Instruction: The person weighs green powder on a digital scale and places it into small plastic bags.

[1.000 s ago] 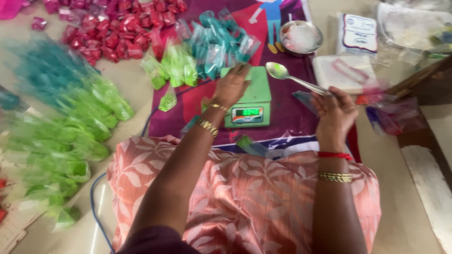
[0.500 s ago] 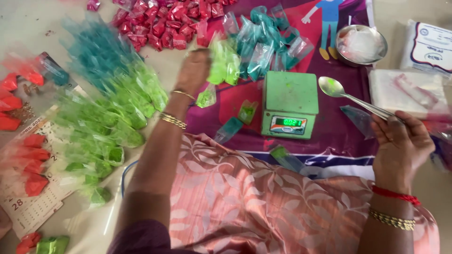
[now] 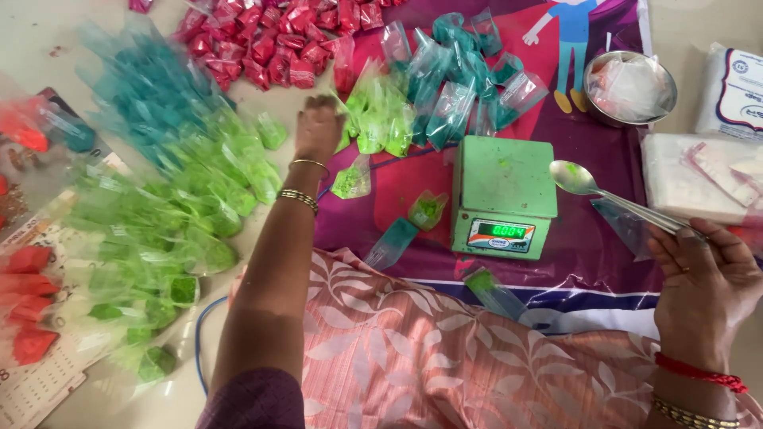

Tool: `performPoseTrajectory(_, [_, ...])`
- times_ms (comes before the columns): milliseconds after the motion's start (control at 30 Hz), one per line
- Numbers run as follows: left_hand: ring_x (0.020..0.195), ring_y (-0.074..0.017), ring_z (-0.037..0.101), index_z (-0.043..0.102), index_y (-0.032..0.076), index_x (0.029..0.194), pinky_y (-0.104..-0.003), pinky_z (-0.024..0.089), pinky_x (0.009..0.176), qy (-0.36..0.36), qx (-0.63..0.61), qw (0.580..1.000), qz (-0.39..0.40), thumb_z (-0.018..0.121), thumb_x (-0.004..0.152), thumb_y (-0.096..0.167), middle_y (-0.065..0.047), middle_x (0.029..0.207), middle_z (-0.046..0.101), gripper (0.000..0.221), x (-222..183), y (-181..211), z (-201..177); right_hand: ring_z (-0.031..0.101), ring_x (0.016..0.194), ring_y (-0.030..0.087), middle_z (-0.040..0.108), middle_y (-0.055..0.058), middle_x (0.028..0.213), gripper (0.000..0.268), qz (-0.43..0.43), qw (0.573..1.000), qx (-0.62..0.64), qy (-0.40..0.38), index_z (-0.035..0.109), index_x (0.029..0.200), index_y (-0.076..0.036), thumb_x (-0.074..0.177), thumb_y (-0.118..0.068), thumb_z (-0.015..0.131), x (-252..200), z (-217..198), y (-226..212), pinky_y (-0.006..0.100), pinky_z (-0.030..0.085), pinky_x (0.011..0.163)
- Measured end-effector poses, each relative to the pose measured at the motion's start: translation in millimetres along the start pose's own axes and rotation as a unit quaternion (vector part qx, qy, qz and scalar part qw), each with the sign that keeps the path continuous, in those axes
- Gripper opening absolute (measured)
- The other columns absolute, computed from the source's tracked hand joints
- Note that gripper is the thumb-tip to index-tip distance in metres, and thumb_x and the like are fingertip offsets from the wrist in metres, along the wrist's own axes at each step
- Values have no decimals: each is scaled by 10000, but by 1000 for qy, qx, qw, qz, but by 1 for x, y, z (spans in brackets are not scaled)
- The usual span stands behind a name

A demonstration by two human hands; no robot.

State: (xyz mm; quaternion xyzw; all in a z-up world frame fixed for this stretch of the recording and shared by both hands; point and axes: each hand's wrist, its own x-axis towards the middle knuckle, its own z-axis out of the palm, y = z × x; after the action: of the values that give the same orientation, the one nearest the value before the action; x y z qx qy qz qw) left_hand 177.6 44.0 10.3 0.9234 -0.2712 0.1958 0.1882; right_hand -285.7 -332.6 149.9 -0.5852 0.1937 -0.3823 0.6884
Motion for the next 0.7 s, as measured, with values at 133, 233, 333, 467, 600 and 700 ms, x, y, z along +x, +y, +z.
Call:
performPoseTrajectory(133, [988, -390, 705, 711, 33, 976, -572, 548, 772, -36, 41, 998, -21, 749, 799, 228, -175, 988, 744, 266, -6, 2, 30, 752, 1049, 290, 692, 205, 1157, 59, 1, 1000, -4, 7, 586, 1199, 80, 1145, 91, 606, 0, -2, -3, 355, 651, 967])
performPoseTrajectory(233, [848, -461, 685, 568, 79, 1452, -574, 553, 736, -102, -32, 988, -112, 512, 1109, 120, -261, 985, 707, 349, -3, -31, 57, 754, 1045, 291, 692, 199, 1143, 83, -3, 1000, -5, 9, 599, 1215, 84, 1134, 97, 611, 0, -2, -5, 353, 648, 945])
performPoseTrajectory(333, [982, -391, 717, 633, 45, 1221, -517, 588, 859, -104, 39, 982, -151, 543, 1104, 148, -234, 1101, 713, 180, 6, -33, 23, 758, 1041, 286, 694, 189, 1137, 81, -4, 1000, 9, 8, 599, 1208, 80, 1130, 97, 608, -3, -1, -7, 353, 655, 941])
performPoseTrajectory(467, [1012, -385, 718, 520, 65, 1373, -615, 516, 930, -90, 99, 988, -81, 520, 971, -7, -199, 983, 743, 408, 6, 15, -61, 761, 1027, 280, 704, 178, 1126, 83, 0, 1000, 16, 7, 604, 1216, 82, 1134, 98, 608, -2, 3, -6, 350, 657, 940])
performPoseTrajectory(600, [965, -414, 704, 551, 159, 1306, -729, 407, 927, -154, 84, 981, -86, 556, 877, 24, -221, 966, 733, 450, -31, -16, 4, 766, 1002, 279, 711, 165, 1098, 99, 6, 1000, 24, 19, 613, 1214, 81, 1117, 98, 613, 0, 2, -5, 362, 660, 937])
performPoseTrajectory(700, [933, -465, 699, 530, 178, 1404, -585, 558, 772, -147, 22, 982, -117, 497, 892, -30, -253, 999, 718, 554, -25, 4, -34, 770, 1005, 284, 715, 160, 1108, 111, 3, 999, 38, 37, 622, 1226, 68, 1115, 75, 620, -2, -4, -7, 359, 664, 911])
